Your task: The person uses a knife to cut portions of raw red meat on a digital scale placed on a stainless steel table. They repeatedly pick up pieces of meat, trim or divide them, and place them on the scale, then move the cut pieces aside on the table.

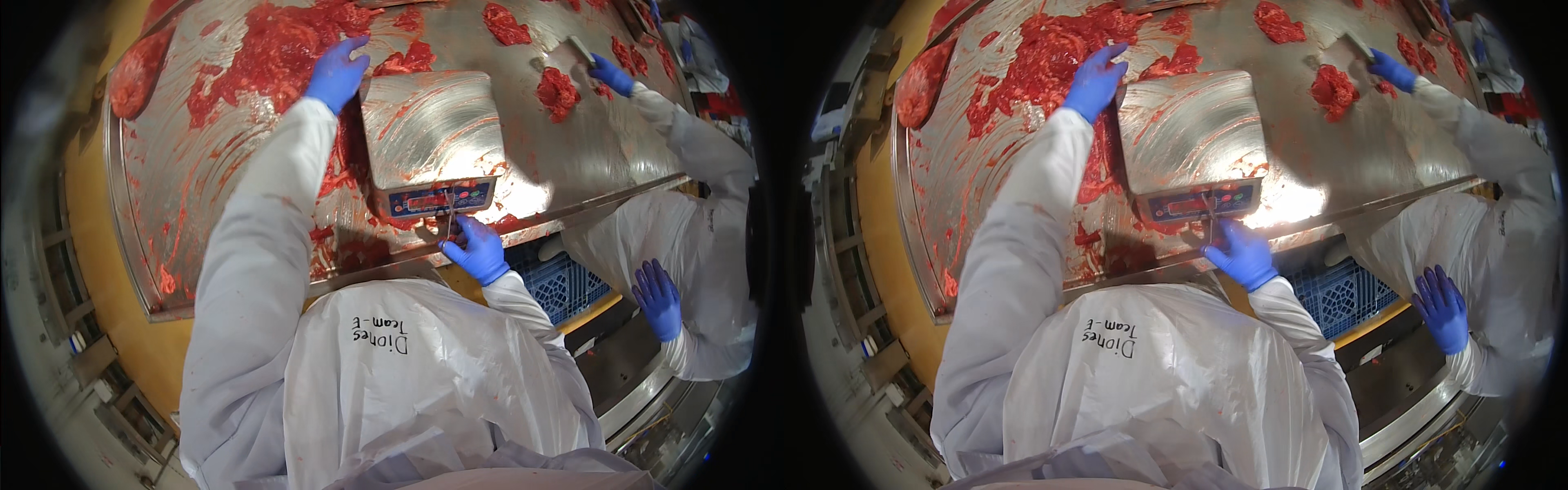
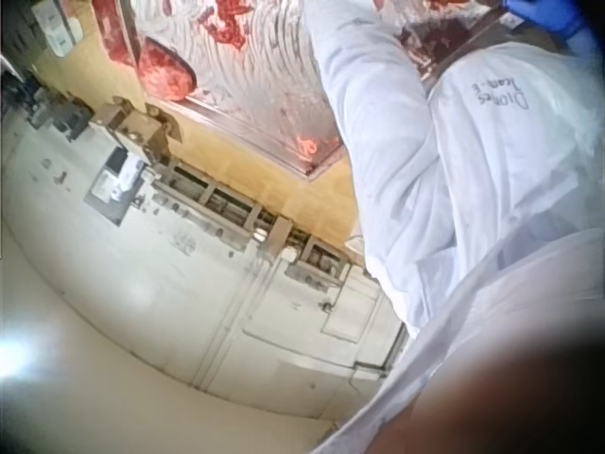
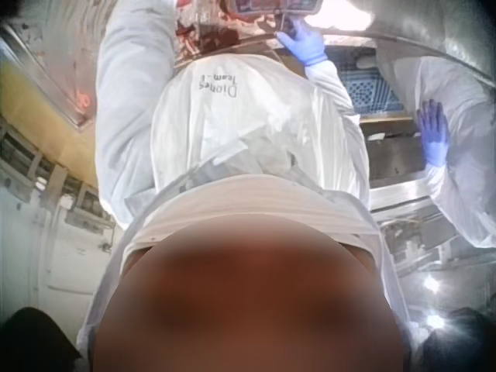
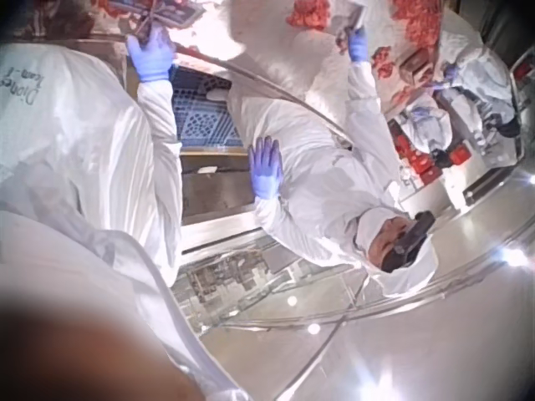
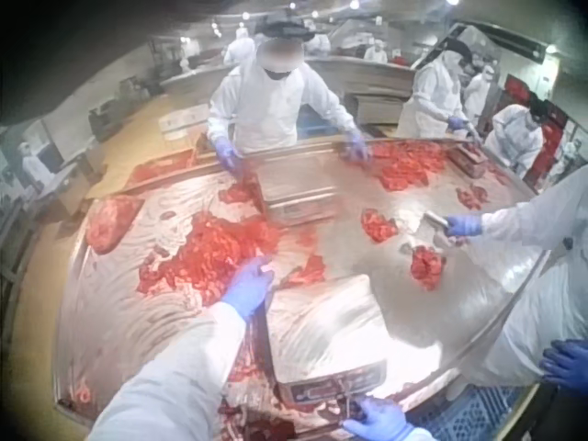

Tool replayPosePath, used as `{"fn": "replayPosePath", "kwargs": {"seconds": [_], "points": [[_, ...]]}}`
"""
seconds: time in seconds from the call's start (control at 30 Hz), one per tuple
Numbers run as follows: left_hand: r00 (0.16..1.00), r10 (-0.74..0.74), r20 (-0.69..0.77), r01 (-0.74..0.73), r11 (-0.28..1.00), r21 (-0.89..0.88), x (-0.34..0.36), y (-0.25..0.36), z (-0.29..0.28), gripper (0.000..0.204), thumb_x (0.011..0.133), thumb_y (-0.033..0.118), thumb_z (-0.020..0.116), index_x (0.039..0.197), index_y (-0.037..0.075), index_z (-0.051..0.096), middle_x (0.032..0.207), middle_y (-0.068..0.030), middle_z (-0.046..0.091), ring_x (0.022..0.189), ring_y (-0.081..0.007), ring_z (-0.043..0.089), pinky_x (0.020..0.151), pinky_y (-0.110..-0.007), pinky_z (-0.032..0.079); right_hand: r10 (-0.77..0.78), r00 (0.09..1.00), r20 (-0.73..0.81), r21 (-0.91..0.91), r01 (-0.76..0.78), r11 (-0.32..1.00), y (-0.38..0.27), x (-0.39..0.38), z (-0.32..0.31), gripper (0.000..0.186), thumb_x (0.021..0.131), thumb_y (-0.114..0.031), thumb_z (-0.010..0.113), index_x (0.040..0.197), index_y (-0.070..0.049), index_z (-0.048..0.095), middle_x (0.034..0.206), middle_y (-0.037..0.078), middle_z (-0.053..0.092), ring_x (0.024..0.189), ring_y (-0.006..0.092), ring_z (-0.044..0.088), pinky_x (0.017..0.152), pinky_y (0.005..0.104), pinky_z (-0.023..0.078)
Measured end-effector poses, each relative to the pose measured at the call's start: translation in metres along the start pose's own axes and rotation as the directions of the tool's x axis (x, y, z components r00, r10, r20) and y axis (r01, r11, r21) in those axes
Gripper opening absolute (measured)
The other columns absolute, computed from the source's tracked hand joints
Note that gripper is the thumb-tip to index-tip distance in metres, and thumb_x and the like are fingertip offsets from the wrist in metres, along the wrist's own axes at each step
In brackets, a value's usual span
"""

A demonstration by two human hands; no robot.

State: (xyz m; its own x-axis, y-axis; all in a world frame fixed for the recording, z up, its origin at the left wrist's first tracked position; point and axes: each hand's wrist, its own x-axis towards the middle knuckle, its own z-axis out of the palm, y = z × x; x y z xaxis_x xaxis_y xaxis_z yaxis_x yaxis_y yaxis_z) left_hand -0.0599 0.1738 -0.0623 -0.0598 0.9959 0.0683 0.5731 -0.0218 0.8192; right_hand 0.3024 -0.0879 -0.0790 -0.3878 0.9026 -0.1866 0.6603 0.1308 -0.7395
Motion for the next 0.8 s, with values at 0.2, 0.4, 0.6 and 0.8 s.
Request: {"fn": "replayPosePath", "kwargs": {"seconds": [0.2,0.4,0.6,0.8], "points": [[0.719,0.184,0.670,-0.212,0.976,-0.040,0.101,0.015,0.038,0.037,0.099,0.016,0.064,0.134,0.007,0.071,0.128,-0.0118,0.075,0.117,-0.0214,0.068,0.106,-0.034,0.050,0.069,0.997,-0.026,-0.108,-0.071,0.992,-0.022,0.007,-0.008,0.056,0.081,-0.039,0.085,0.123,-0.007,0.066,0.090,0.011,0.071,0.077,0.0274,0.073,0.070,0.0429,0.058],[0.447,0.271,0.852,-0.482,0.876,-0.026,0.129,0.030,0.100,0.031,0.095,0.016,0.063,0.123,0.012,0.076,0.117,-0.0111,0.071,0.112,-0.0280,0.068,0.098,-0.039,0.054,0.038,0.998,-0.040,-0.280,-0.048,0.959,-0.018,0.008,-0.001,0.053,0.079,-0.043,0.084,0.116,-0.008,0.068,0.092,0.012,0.070,0.081,0.0324,0.070,0.072,0.0463,0.056],[0.507,0.336,0.793,-0.727,0.661,0.185,0.103,-0.049,0.040,0.016,0.092,0.021,0.068,0.103,0.013,0.076,0.100,-0.0119,0.069,0.100,-0.0367,0.064,0.087,-0.047,0.054,0.021,0.999,-0.045,-0.230,-0.031,0.973,-0.021,0.015,-0.004,0.057,0.077,-0.045,0.085,0.120,-0.011,0.070,0.088,0.009,0.069,0.077,0.0313,0.070,0.069,0.0442,0.056],[0.635,0.058,0.770,-0.645,0.589,0.487,-0.044,-0.029,-0.039,0.030,0.074,0.031,0.076,0.096,0.010,0.077,0.095,-0.0125,0.067,0.102,-0.0356,0.062,0.091,-0.049,0.051,-0.018,0.999,-0.046,-0.249,0.006,0.968,-0.022,0.013,-0.002,0.062,0.075,-0.044,0.086,0.122,-0.008,0.068,0.086,0.010,0.066,0.076,0.0311,0.068,0.069,0.0447,0.055]]}}
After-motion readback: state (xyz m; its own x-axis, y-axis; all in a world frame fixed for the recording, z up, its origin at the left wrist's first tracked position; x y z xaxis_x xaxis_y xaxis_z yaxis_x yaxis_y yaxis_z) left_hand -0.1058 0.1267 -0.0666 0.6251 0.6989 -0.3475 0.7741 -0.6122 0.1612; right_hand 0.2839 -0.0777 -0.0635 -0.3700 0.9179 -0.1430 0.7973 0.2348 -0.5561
